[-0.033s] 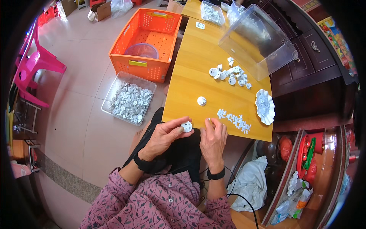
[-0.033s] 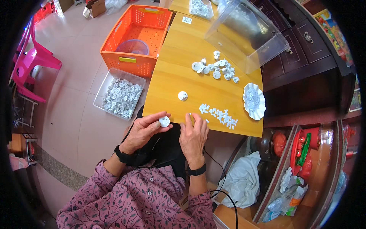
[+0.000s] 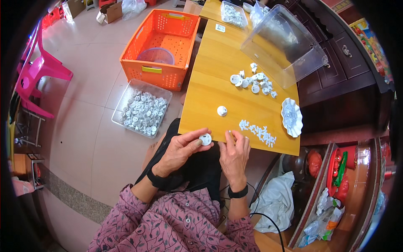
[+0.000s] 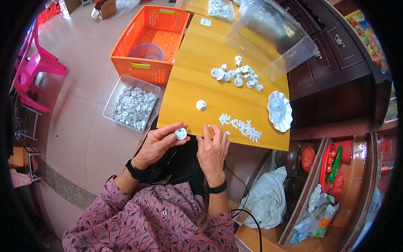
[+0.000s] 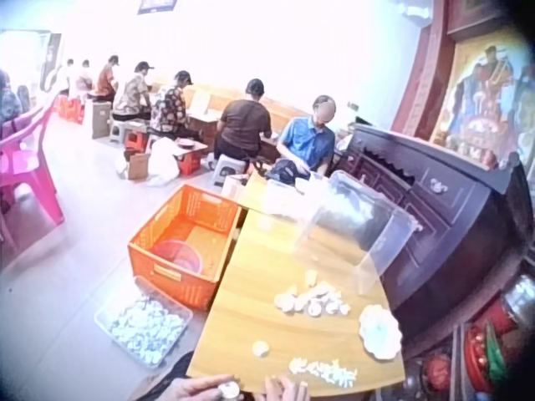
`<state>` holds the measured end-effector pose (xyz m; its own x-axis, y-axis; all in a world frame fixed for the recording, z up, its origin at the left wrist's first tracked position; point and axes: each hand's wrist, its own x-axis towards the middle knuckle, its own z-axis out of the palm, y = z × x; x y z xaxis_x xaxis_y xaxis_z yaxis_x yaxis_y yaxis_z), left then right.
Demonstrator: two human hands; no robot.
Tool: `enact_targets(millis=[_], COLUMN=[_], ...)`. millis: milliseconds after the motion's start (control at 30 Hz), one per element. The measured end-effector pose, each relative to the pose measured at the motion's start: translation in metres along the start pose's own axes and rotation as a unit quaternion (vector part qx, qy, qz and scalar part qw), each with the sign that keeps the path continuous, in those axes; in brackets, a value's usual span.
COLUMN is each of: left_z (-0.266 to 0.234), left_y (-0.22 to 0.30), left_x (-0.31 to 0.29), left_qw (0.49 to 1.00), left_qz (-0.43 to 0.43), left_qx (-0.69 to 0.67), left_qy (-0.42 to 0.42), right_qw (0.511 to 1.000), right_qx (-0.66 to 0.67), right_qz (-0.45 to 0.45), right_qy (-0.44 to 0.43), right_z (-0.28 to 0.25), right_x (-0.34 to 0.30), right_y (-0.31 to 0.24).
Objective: Assembling small plastic components by hand at a low table.
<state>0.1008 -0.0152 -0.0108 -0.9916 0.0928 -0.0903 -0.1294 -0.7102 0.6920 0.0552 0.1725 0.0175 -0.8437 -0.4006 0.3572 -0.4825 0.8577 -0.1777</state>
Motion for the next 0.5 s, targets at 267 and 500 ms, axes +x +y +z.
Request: enact_targets(millis=[267, 500], left_z=[0.002, 0.001], left_y=[-0.005, -0.004], left_x=[-0.002, -0.003], left_qw=[1.0, 1.0], left_qz=[0.005, -0.009], left_qx=[0.0, 0.0], left_qy=[-0.003, 0.006], right_qw=[0.995, 0.99], right_qx=[-0.002, 0.019], right_qz=[-0.051, -0.009], right_qy=[0.091, 0.141], right_z=[0.017, 0.023], right_x=[-0.012, -0.02], right_y=[0.009, 0.003])
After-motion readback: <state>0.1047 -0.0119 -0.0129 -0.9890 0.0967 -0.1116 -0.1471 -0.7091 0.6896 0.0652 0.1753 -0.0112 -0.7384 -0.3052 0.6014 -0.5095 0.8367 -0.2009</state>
